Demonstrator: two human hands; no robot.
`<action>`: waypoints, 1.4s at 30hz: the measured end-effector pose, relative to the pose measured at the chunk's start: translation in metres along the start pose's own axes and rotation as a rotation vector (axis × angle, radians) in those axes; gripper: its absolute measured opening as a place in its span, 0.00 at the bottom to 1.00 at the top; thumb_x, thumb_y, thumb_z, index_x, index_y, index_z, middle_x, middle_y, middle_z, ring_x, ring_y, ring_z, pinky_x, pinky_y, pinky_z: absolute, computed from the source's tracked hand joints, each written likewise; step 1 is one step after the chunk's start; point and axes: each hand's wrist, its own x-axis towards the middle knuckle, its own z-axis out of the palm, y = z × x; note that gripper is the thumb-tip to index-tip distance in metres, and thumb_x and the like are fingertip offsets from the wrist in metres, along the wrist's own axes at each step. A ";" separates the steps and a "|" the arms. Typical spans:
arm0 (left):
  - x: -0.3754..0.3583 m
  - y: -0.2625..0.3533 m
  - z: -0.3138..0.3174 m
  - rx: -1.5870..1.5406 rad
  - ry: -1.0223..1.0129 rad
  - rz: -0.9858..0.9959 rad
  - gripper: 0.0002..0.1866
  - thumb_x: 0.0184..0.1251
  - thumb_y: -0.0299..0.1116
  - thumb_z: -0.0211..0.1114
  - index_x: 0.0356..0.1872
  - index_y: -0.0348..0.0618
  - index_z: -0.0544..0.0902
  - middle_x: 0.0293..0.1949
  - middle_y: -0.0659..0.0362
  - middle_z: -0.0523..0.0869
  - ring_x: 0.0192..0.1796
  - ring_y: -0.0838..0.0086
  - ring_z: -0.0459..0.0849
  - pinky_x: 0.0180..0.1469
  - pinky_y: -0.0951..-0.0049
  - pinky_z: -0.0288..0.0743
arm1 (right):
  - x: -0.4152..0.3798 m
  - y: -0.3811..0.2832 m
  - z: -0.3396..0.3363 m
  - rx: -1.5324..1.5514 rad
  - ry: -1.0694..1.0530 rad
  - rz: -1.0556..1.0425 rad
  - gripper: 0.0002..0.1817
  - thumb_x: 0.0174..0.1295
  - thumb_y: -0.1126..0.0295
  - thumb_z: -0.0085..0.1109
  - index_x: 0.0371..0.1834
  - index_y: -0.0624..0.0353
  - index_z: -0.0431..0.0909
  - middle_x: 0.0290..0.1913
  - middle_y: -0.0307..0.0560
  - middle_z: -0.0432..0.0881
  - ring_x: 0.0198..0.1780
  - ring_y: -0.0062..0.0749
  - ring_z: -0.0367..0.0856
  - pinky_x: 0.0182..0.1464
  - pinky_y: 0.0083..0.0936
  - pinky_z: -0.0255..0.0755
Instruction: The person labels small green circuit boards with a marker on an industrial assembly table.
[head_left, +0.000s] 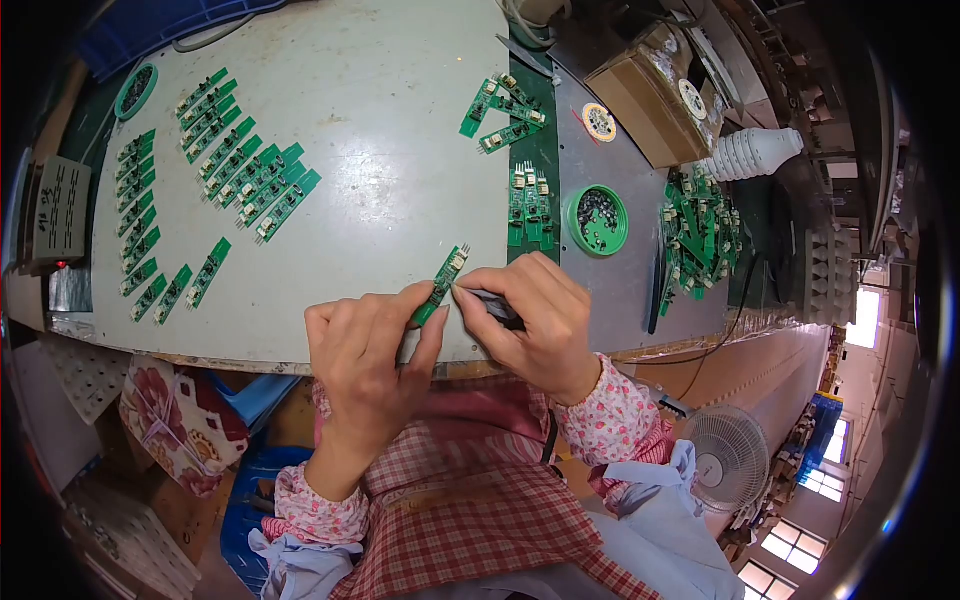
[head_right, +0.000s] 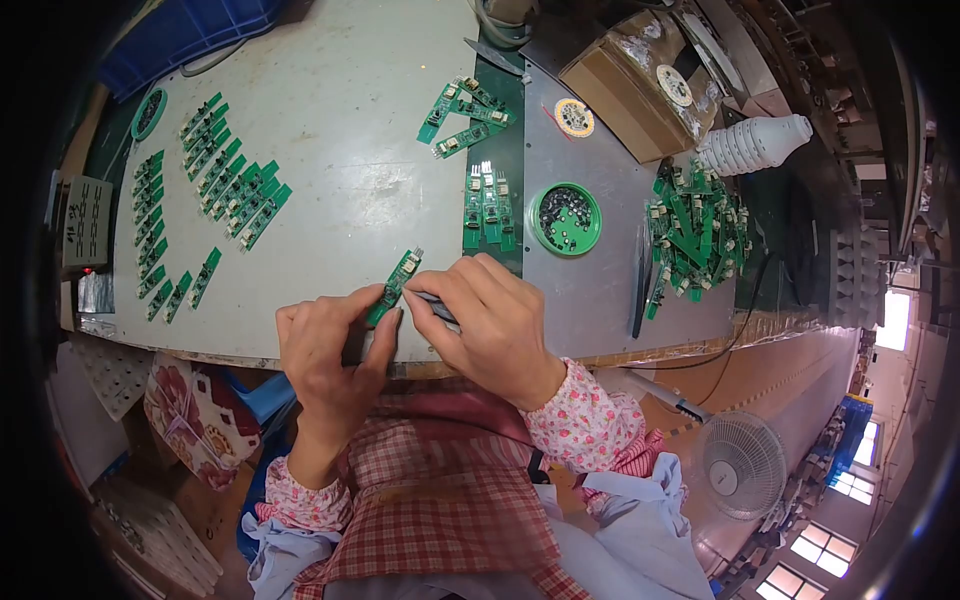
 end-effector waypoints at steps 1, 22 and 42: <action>0.000 0.000 0.000 0.000 -0.001 -0.001 0.17 0.57 0.28 0.82 0.48 0.49 0.89 0.30 0.68 0.83 0.31 0.73 0.78 0.44 0.68 0.64 | 0.000 0.000 0.000 0.000 -0.001 -0.001 0.10 0.56 0.76 0.77 0.39 0.57 0.85 0.30 0.41 0.81 0.29 0.34 0.80 0.29 0.31 0.73; 0.026 -0.011 -0.025 -0.003 -0.236 -0.034 0.12 0.63 0.28 0.78 0.48 0.47 0.91 0.27 0.62 0.79 0.29 0.71 0.73 0.42 0.67 0.64 | -0.034 0.006 -0.036 0.249 0.139 0.528 0.15 0.65 0.74 0.75 0.54 0.59 0.86 0.44 0.43 0.88 0.39 0.20 0.84 0.37 0.17 0.74; 0.024 0.010 -0.007 0.015 -0.279 0.002 0.42 0.54 0.36 0.82 0.72 0.42 0.74 0.60 0.49 0.80 0.62 0.53 0.79 0.65 0.57 0.71 | -0.065 0.022 -0.052 0.528 0.155 0.618 0.08 0.71 0.72 0.70 0.48 0.66 0.88 0.34 0.42 0.91 0.35 0.18 0.88 0.38 0.18 0.79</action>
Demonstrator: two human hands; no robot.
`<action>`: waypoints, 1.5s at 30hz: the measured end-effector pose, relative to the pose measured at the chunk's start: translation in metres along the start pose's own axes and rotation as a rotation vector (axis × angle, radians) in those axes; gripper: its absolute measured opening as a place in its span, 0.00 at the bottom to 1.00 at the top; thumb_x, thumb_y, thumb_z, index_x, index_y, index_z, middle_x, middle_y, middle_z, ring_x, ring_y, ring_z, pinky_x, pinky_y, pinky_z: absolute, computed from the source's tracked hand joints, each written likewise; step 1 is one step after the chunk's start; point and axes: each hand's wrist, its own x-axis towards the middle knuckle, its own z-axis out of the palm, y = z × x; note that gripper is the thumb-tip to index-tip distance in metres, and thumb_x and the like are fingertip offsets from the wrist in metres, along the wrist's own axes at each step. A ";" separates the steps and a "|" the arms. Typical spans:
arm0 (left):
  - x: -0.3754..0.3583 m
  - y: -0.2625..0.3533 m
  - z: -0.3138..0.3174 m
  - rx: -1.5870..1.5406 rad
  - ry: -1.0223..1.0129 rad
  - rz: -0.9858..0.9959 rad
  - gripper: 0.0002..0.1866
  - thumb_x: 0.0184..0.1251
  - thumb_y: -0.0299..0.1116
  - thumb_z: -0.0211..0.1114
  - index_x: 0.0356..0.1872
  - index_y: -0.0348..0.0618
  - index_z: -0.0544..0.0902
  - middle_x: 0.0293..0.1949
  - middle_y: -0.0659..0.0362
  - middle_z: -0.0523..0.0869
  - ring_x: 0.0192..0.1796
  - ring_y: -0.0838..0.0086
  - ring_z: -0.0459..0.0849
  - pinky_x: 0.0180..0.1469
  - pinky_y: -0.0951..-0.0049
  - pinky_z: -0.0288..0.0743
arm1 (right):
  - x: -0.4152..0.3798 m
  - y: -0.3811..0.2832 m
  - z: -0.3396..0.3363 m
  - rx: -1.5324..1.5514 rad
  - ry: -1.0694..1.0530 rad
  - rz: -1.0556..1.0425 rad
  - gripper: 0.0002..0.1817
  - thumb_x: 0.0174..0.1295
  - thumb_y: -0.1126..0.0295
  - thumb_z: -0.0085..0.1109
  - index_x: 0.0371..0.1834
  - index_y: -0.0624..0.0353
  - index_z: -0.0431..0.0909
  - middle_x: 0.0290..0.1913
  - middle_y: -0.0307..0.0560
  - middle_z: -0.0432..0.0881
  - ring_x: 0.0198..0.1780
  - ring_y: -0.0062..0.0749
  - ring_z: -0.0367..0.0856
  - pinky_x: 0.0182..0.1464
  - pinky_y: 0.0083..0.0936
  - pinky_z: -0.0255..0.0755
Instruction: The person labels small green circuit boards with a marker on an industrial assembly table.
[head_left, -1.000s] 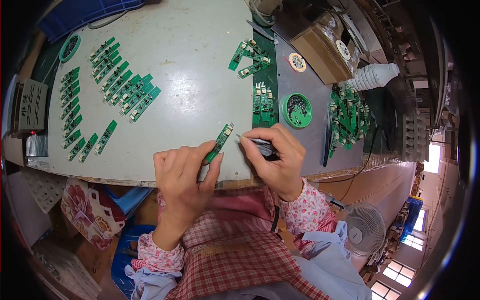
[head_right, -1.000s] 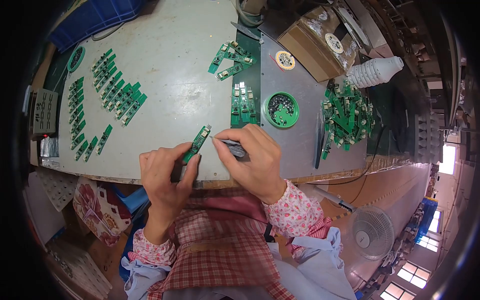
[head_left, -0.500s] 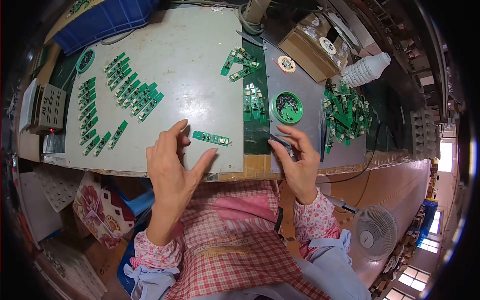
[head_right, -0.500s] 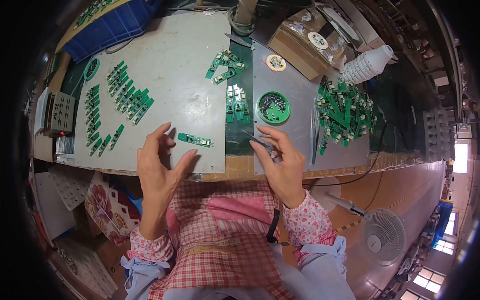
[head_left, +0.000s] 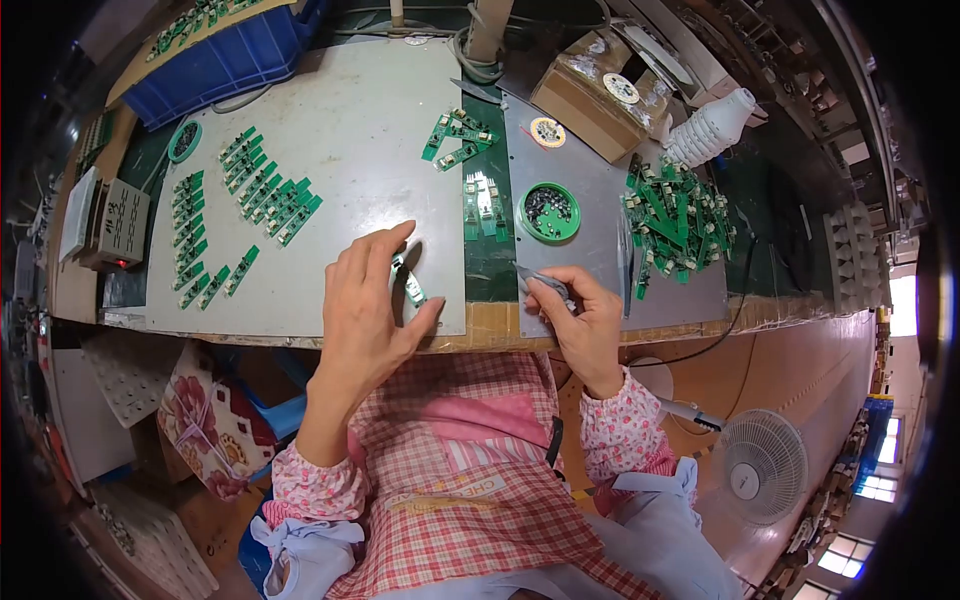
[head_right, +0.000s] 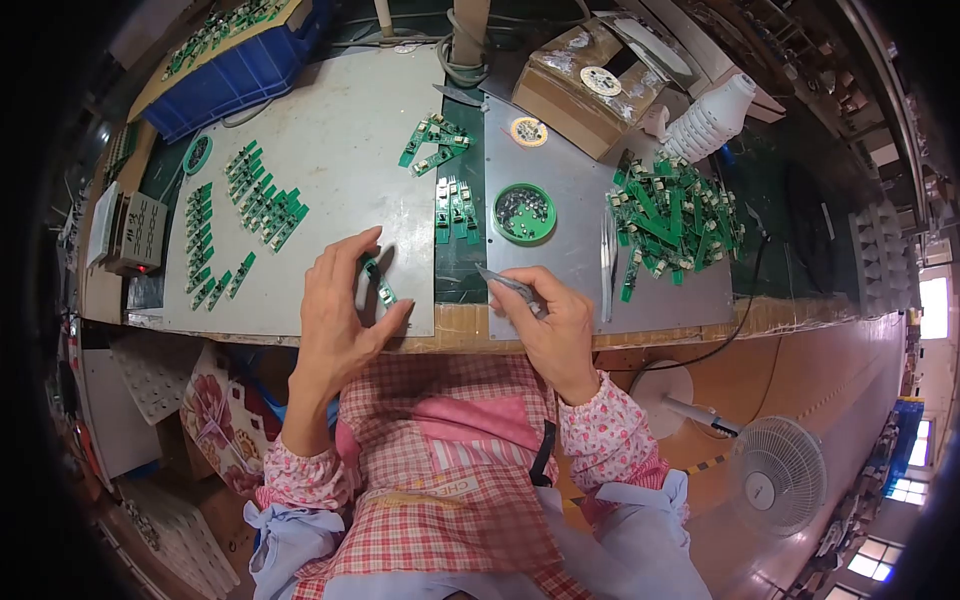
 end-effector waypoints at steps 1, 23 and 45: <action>-0.002 -0.003 -0.007 -0.082 -0.049 0.040 0.42 0.53 0.33 0.82 0.72 0.42 0.74 0.62 0.49 0.80 0.64 0.52 0.79 0.66 0.57 0.72 | 0.000 0.000 0.001 0.018 -0.001 0.015 0.08 0.71 0.72 0.70 0.47 0.65 0.88 0.34 0.42 0.91 0.34 0.18 0.87 0.37 0.19 0.79; -0.034 0.006 -0.015 0.236 0.149 -0.176 0.12 0.69 0.31 0.75 0.48 0.41 0.82 0.43 0.57 0.85 0.42 0.63 0.82 0.49 0.62 0.65 | 0.027 -0.019 0.031 -0.072 -0.201 -0.048 0.08 0.68 0.73 0.73 0.47 0.64 0.90 0.38 0.37 0.89 0.38 0.15 0.82 0.40 0.17 0.76; -0.029 -0.008 -0.017 0.154 0.067 -0.077 0.20 0.64 0.28 0.77 0.57 0.42 0.84 0.46 0.55 0.86 0.42 0.65 0.82 0.47 0.65 0.69 | 0.035 -0.031 0.076 -0.312 -0.085 -0.416 0.06 0.58 0.77 0.78 0.38 0.61 0.91 0.30 0.44 0.87 0.31 0.32 0.81 0.36 0.28 0.73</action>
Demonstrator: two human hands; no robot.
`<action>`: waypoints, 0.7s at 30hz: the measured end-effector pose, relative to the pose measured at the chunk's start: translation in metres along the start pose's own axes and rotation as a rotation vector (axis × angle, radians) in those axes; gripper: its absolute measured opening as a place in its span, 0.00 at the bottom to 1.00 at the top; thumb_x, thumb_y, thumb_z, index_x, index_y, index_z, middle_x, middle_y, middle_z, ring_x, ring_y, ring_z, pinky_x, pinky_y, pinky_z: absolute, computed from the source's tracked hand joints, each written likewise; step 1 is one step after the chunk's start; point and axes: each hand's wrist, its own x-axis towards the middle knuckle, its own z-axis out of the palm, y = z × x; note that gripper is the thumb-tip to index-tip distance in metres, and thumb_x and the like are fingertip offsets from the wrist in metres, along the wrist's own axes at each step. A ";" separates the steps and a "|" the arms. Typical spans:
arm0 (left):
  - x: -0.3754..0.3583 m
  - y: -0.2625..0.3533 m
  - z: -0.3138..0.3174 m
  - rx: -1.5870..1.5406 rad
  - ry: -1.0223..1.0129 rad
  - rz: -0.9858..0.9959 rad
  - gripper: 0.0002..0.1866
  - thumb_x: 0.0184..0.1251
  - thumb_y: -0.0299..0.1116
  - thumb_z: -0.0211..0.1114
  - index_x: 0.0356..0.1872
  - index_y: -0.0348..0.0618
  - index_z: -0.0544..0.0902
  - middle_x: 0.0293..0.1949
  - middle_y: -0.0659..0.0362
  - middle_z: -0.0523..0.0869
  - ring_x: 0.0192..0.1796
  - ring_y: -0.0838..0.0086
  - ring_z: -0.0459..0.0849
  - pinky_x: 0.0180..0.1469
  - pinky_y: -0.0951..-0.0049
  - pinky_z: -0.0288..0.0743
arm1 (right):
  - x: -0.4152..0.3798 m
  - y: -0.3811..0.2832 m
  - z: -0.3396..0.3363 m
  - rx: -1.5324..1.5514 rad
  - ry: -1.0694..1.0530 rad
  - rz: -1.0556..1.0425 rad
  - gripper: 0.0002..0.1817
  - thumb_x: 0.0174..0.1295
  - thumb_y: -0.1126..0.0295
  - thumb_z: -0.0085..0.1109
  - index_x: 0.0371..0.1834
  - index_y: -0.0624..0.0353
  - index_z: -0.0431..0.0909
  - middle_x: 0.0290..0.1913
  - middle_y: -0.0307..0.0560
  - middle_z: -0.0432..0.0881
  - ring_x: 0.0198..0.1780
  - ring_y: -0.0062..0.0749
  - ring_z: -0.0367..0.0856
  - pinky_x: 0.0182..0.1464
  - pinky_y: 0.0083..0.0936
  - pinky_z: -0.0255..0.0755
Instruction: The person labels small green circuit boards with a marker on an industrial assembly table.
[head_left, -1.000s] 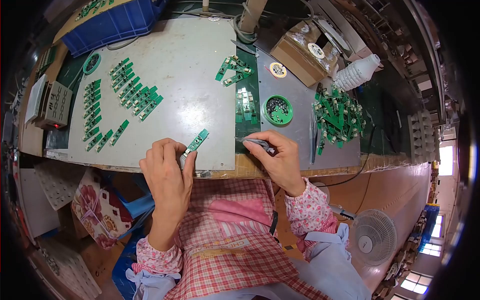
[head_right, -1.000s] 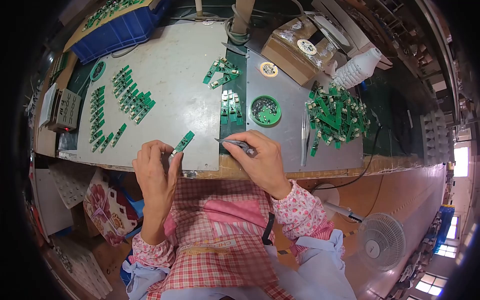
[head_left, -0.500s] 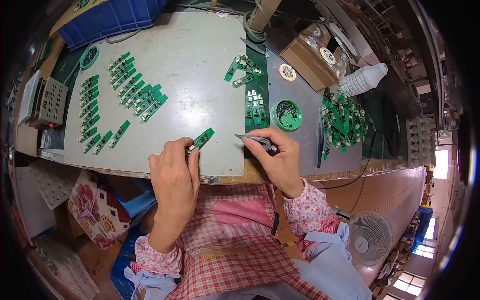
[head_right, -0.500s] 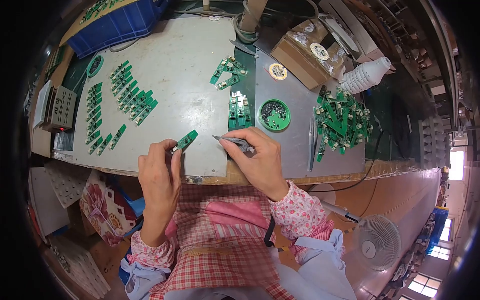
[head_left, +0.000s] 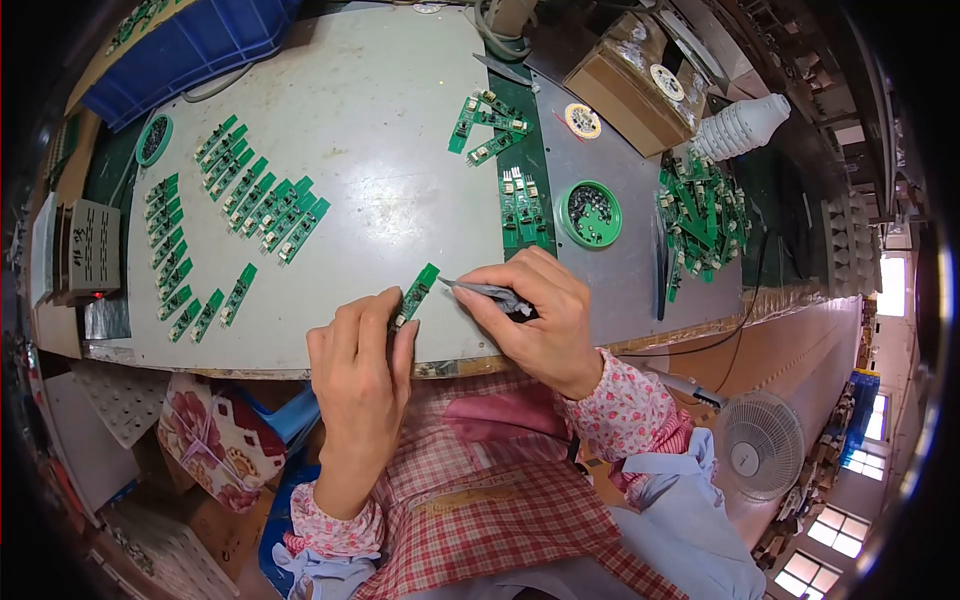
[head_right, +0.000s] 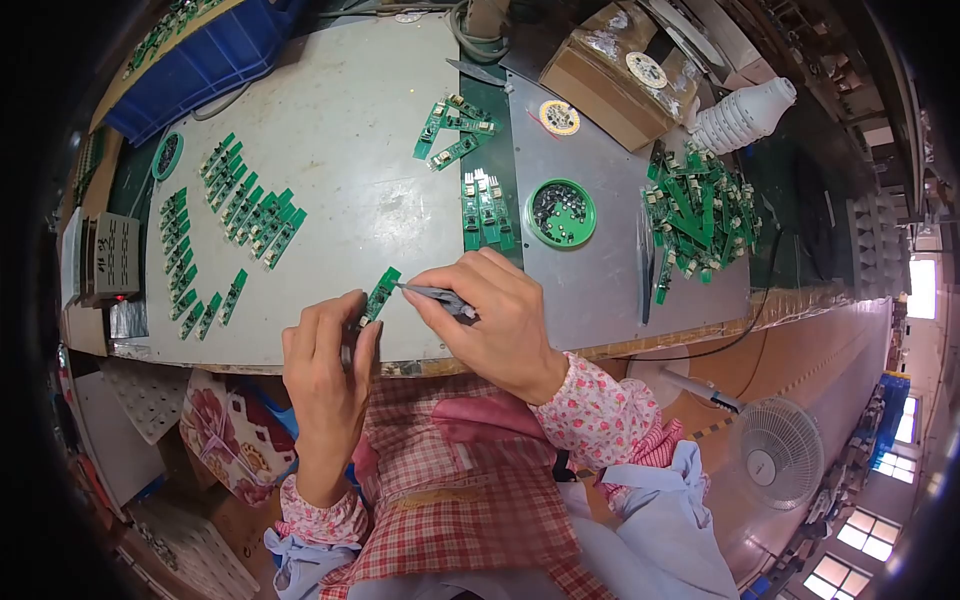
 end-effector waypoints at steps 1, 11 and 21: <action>0.001 0.000 -0.002 0.001 -0.010 0.003 0.20 0.64 0.27 0.77 0.56 0.42 0.84 0.46 0.56 0.86 0.42 0.65 0.83 0.48 0.65 0.70 | -0.001 0.001 0.001 0.005 0.006 0.003 0.06 0.58 0.77 0.78 0.37 0.61 0.91 0.30 0.44 0.87 0.31 0.32 0.81 0.36 0.29 0.73; -0.008 0.001 -0.019 0.043 -0.058 -0.088 0.17 0.63 0.31 0.79 0.52 0.44 0.85 0.45 0.58 0.84 0.45 0.65 0.81 0.49 0.65 0.68 | -0.001 -0.002 0.016 -0.102 -0.004 -0.051 0.07 0.63 0.72 0.75 0.43 0.57 0.88 0.34 0.42 0.88 0.31 0.35 0.81 0.35 0.32 0.75; -0.050 -0.010 -0.003 -0.021 0.220 -0.169 0.20 0.59 0.28 0.82 0.53 0.44 0.87 0.46 0.58 0.84 0.46 0.65 0.80 0.48 0.66 0.69 | -0.012 -0.019 0.025 -0.177 -0.048 -0.218 0.12 0.60 0.74 0.77 0.47 0.58 0.90 0.36 0.40 0.91 0.31 0.31 0.83 0.33 0.30 0.77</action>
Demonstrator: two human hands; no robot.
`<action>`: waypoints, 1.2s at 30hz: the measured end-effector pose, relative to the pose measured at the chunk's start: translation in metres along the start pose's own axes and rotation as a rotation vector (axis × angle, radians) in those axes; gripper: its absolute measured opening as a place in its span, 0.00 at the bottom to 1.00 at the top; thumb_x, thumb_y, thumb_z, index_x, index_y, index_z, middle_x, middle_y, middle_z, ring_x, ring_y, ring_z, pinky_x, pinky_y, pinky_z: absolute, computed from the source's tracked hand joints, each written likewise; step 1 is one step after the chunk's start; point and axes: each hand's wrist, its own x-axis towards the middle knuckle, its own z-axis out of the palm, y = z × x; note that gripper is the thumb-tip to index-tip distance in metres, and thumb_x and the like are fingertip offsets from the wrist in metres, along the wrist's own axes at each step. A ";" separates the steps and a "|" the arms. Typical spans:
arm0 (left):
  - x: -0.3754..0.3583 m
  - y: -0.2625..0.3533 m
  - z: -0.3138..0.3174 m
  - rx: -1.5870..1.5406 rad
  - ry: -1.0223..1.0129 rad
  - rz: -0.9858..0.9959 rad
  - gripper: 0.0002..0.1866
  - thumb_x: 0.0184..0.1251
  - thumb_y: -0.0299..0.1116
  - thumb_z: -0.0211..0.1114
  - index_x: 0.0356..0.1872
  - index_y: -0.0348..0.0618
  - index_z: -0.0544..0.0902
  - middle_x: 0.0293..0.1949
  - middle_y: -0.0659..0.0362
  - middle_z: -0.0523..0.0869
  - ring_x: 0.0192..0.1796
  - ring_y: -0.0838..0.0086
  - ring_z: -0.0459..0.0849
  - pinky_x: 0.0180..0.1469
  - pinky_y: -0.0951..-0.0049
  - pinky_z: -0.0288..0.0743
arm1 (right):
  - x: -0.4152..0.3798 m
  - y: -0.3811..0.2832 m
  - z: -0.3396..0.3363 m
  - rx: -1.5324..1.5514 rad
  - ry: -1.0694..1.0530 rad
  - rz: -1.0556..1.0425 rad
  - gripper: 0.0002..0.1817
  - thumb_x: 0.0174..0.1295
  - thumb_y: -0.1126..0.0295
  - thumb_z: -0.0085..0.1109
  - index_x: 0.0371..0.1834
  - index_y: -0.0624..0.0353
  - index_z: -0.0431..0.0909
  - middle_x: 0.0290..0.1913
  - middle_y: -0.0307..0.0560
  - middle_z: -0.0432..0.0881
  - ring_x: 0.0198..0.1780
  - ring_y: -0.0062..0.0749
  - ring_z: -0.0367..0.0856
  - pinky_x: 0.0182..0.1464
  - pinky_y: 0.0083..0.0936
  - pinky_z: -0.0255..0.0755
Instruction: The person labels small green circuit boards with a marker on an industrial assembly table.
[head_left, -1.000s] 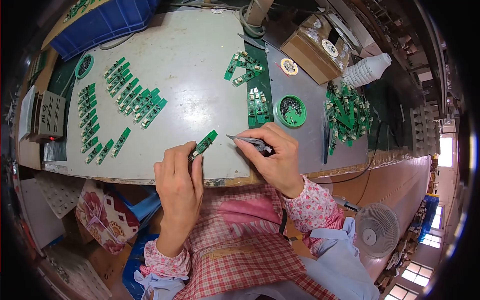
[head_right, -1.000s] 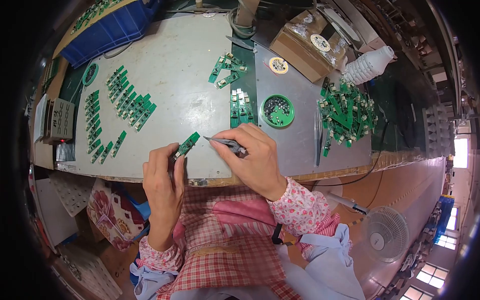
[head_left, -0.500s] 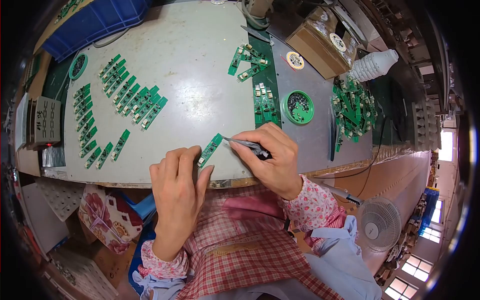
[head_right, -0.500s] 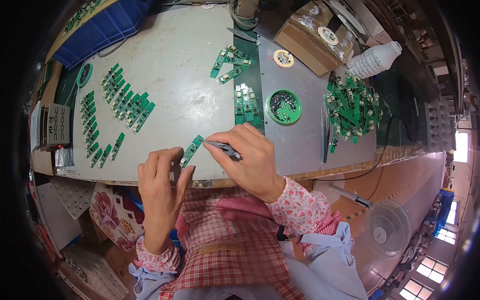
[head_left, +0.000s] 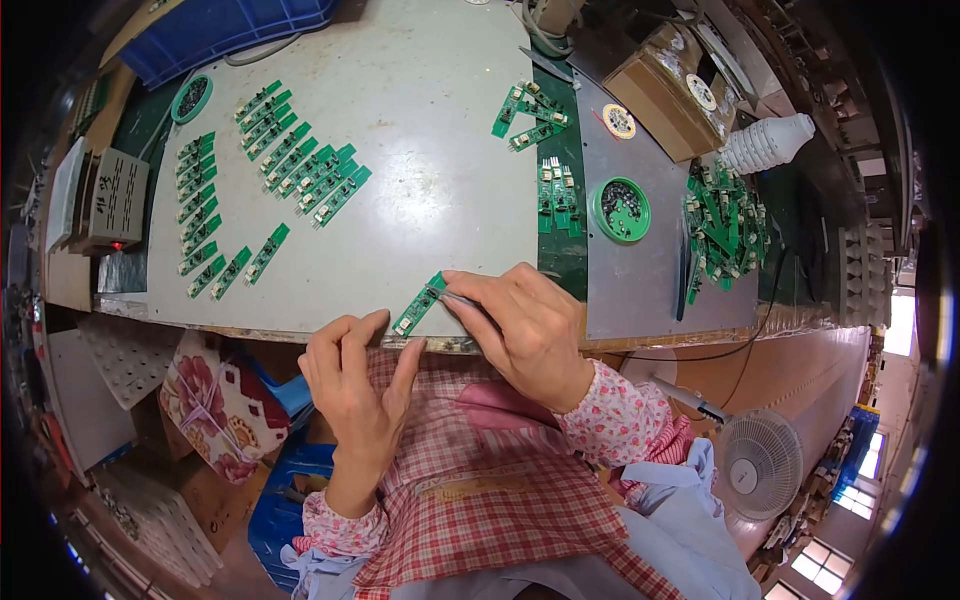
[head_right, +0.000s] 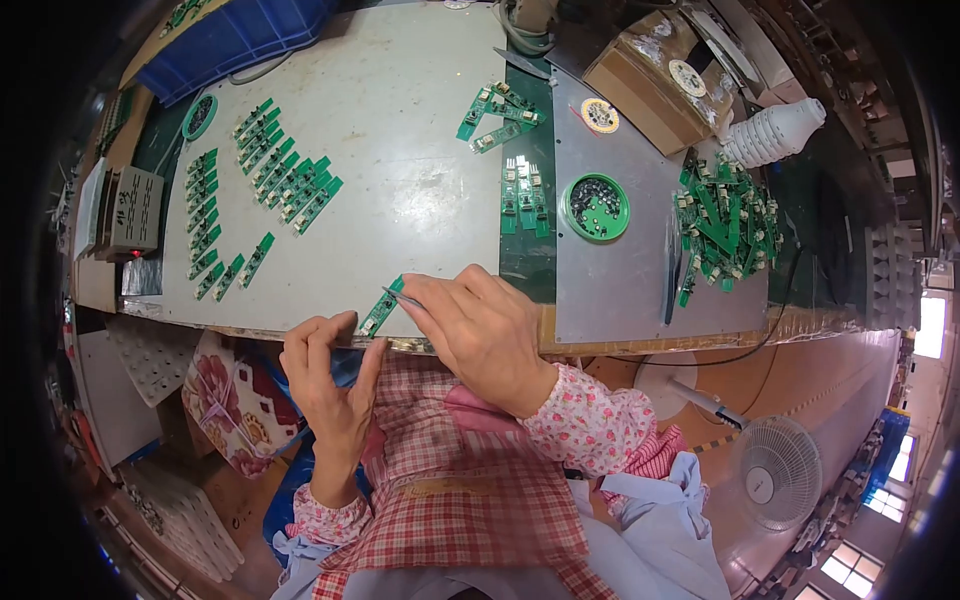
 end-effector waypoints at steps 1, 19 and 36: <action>-0.003 -0.003 0.000 -0.002 0.014 0.016 0.21 0.58 0.27 0.82 0.53 0.44 0.88 0.45 0.59 0.84 0.45 0.66 0.79 0.48 0.66 0.68 | 0.000 0.000 0.000 -0.003 -0.005 0.003 0.12 0.60 0.74 0.77 0.47 0.58 0.90 0.35 0.40 0.91 0.31 0.31 0.82 0.33 0.30 0.77; 0.006 -0.007 0.017 -0.089 0.144 0.128 0.16 0.56 0.24 0.83 0.47 0.44 0.92 0.37 0.61 0.87 0.40 0.71 0.78 0.45 0.68 0.65 | 0.003 0.014 -0.008 0.066 0.003 0.093 0.08 0.61 0.76 0.75 0.43 0.60 0.89 0.34 0.44 0.90 0.31 0.36 0.82 0.34 0.30 0.74; 0.010 -0.003 0.033 -0.111 0.145 0.148 0.19 0.52 0.31 0.87 0.46 0.48 0.92 0.37 0.64 0.87 0.37 0.74 0.80 0.46 0.69 0.62 | 0.000 0.016 -0.014 -0.080 0.000 -0.005 0.12 0.56 0.75 0.78 0.42 0.59 0.88 0.29 0.40 0.79 0.31 0.34 0.77 0.31 0.30 0.72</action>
